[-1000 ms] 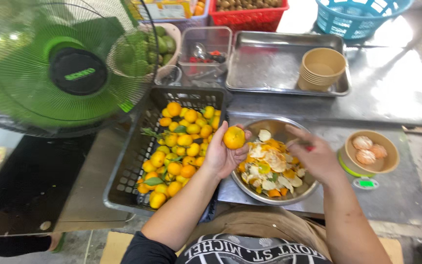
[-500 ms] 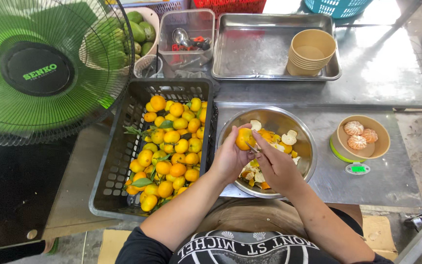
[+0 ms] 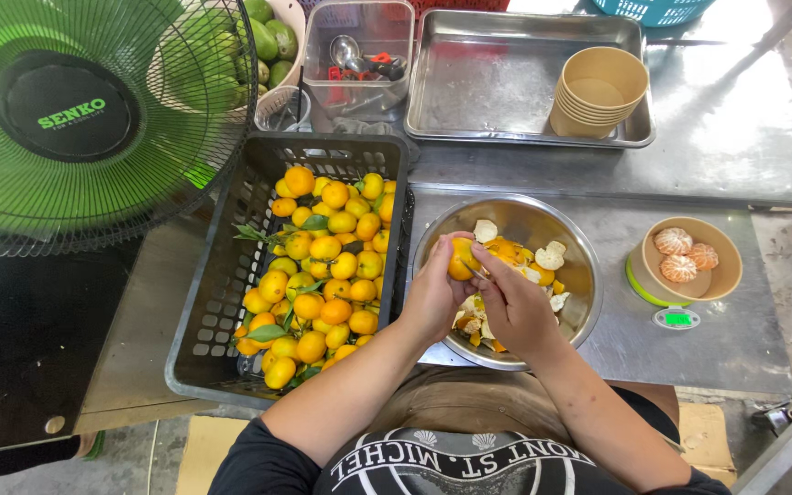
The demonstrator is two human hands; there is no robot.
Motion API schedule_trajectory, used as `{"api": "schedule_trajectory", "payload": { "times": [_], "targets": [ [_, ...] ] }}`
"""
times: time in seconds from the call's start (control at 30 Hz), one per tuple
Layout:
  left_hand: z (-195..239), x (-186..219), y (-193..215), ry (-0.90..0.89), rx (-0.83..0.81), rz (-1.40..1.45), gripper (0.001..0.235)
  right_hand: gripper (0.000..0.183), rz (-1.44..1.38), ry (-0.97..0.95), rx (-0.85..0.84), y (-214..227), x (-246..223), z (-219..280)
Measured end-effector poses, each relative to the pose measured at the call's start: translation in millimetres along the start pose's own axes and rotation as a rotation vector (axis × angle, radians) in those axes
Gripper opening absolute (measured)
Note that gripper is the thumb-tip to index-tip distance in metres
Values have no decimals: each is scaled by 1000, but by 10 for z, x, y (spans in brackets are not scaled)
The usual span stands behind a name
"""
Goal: The person peels citrus fruits by hand and places the peeled segments into a small paper cup while putting the peels into a metal bowl.
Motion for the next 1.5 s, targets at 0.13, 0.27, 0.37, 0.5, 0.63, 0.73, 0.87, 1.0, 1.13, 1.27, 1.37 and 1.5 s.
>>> {"api": "schedule_trajectory", "payload": {
  "times": [0.13,0.27,0.37,0.5,0.63,0.73,0.87,1.0,1.13,1.27,1.37,1.5],
  "targets": [
    [18,-32,-25,14,-7,-74,35,35,-8,-97,56,0,121,9],
    [24,-47,-81,36,-33,-97,37,32,-41,-54,110,88,113,36],
    [11,-51,-50,86,-25,-152,38,31,-23,-4,110,144,93,52],
    [-64,-107,63,151,-20,-179,40,31,-18,-12,94,130,143,57],
    [-136,-104,136,170,-50,-205,41,30,-17,-16,91,97,210,28],
    [-140,-99,214,278,46,-276,42,32,-41,-55,76,71,299,39],
    [-44,-58,161,311,-24,-272,48,45,176,-870,-102,315,1126,157],
    [-48,64,40,260,-104,-252,45,46,-57,-637,-145,320,1320,172],
    [-49,89,-12,229,-119,-223,49,50,-170,-528,-161,198,1232,283],
    [-49,155,-11,87,-80,-210,47,53,-852,-577,-183,43,958,300],
    [-29,258,-111,30,-195,-299,44,54,-991,-709,-192,10,738,332],
    [112,559,-277,-204,-209,-1115,61,57,-1245,-629,-296,18,494,271]
  ]
}}
Point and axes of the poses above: each hand's wrist, its own z-axis away from the middle knuckle, its own y-axis out of the back of the hand, x = y × z, the point moved 6 cm from there along -z, towards the middle knuckle, and after that the axes turned 5 degrees about -x, right-handed, at the moved point
